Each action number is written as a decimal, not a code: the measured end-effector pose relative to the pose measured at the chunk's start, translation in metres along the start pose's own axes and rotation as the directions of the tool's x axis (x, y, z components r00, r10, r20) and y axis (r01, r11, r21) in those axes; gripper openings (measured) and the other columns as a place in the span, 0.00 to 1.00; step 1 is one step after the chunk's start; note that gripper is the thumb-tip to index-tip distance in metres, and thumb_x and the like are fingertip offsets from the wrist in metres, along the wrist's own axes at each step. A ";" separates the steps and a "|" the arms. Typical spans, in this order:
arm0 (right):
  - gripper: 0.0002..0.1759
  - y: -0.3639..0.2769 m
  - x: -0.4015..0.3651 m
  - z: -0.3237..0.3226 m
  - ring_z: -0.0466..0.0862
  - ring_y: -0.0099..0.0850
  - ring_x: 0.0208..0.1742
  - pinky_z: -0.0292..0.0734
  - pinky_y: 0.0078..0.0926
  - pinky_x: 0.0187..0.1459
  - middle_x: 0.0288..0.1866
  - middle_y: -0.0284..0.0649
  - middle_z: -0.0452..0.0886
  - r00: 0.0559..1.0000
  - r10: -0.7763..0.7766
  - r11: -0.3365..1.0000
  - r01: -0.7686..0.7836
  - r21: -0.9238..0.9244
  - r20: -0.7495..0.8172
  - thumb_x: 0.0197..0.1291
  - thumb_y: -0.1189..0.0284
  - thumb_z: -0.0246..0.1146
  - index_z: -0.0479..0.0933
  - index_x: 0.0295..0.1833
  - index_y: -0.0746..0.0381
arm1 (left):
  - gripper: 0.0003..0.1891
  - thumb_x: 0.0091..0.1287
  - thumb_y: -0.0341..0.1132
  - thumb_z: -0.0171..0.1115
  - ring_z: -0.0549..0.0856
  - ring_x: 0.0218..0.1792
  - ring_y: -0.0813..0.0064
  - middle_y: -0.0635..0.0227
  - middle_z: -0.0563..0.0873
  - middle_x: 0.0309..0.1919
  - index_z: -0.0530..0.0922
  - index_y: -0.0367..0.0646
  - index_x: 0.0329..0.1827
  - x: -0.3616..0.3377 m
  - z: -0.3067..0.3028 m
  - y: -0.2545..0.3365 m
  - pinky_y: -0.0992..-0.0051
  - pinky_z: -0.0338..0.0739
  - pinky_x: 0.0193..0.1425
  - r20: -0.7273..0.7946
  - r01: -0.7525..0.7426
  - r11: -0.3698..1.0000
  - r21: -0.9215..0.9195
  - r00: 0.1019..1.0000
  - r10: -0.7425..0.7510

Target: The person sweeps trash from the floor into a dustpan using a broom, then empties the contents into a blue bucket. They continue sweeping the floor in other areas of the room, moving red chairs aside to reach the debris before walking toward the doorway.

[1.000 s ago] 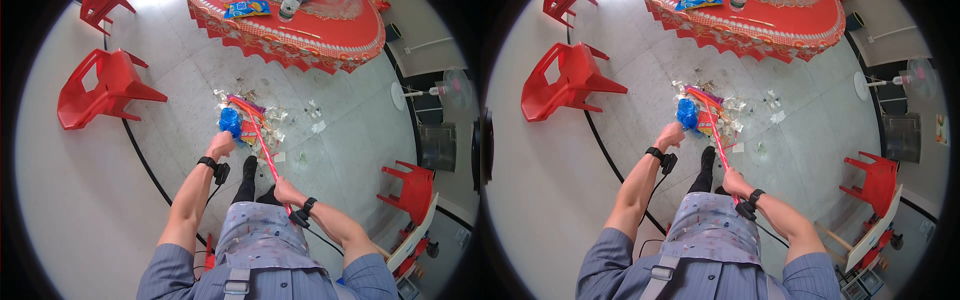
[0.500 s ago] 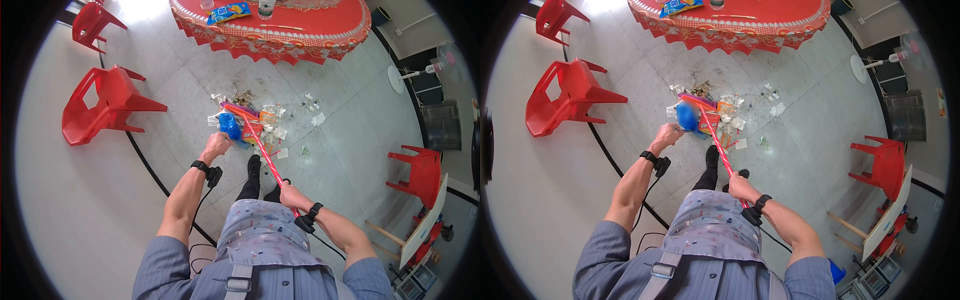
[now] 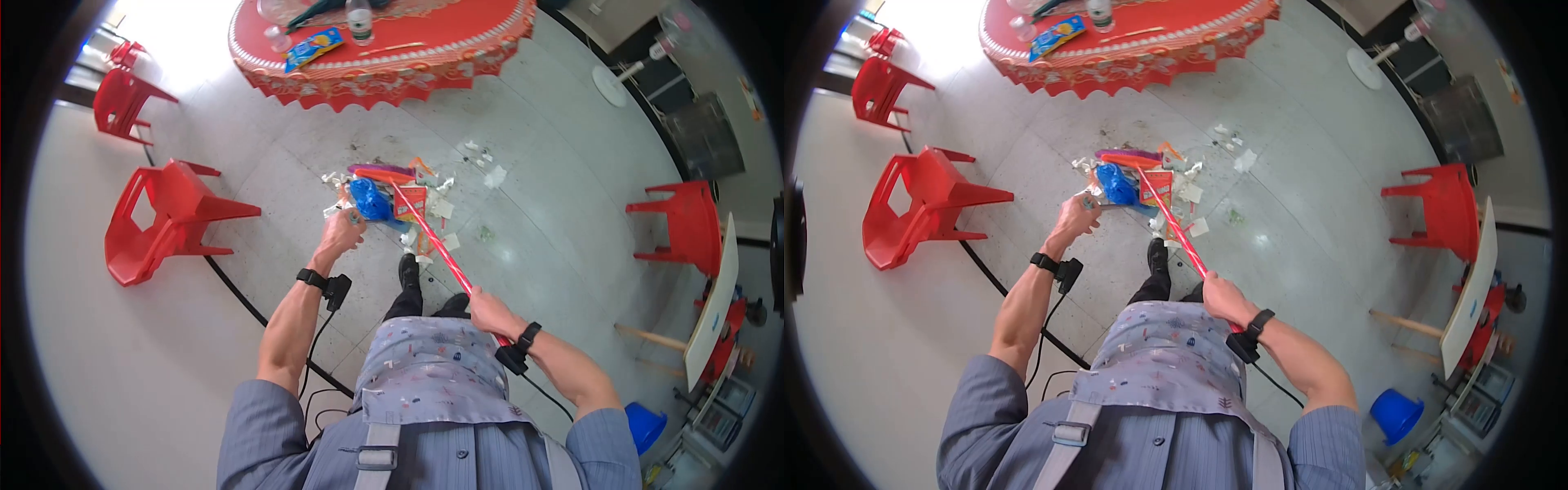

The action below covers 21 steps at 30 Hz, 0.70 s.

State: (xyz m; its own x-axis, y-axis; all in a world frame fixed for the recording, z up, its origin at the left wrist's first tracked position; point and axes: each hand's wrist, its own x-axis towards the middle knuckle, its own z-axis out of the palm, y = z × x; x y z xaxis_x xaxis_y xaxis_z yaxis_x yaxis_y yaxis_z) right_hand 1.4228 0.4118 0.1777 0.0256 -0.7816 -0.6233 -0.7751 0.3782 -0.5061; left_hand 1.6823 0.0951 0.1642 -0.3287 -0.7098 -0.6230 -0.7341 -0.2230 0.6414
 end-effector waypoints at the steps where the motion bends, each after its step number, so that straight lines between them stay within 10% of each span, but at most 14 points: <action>1: 0.14 -0.004 -0.009 -0.004 0.87 0.65 0.35 0.81 0.59 0.36 0.31 0.70 0.83 0.999 0.030 1.000 -0.030 -0.009 0.011 0.64 0.78 0.53 0.66 0.48 0.82 | 0.09 0.66 0.33 0.66 0.92 0.29 0.73 0.64 0.89 0.29 0.83 0.39 0.45 -0.004 0.005 0.003 0.71 0.88 0.29 -0.011 -0.022 1.000 -0.005 1.000 0.022; 21: 0.17 0.117 -0.179 0.042 0.89 0.62 0.37 0.84 0.54 0.38 0.34 0.68 0.85 0.982 0.157 0.984 -0.147 0.096 -0.108 0.61 0.79 0.57 0.68 0.50 0.83 | 0.09 0.62 0.36 0.68 0.91 0.29 0.65 0.58 0.88 0.25 0.86 0.39 0.39 -0.066 0.174 0.070 0.64 0.85 0.39 -0.034 -0.271 0.895 0.354 0.953 0.302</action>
State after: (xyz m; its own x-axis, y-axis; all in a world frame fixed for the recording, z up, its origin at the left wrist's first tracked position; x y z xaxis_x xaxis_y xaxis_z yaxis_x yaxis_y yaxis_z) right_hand 1.3539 0.6170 0.2051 -0.1644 -0.7615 -0.6270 -0.7060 0.5348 -0.4644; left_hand 1.5492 0.2426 0.1725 -0.5143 -0.7665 -0.3847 -0.7786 0.2293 0.5841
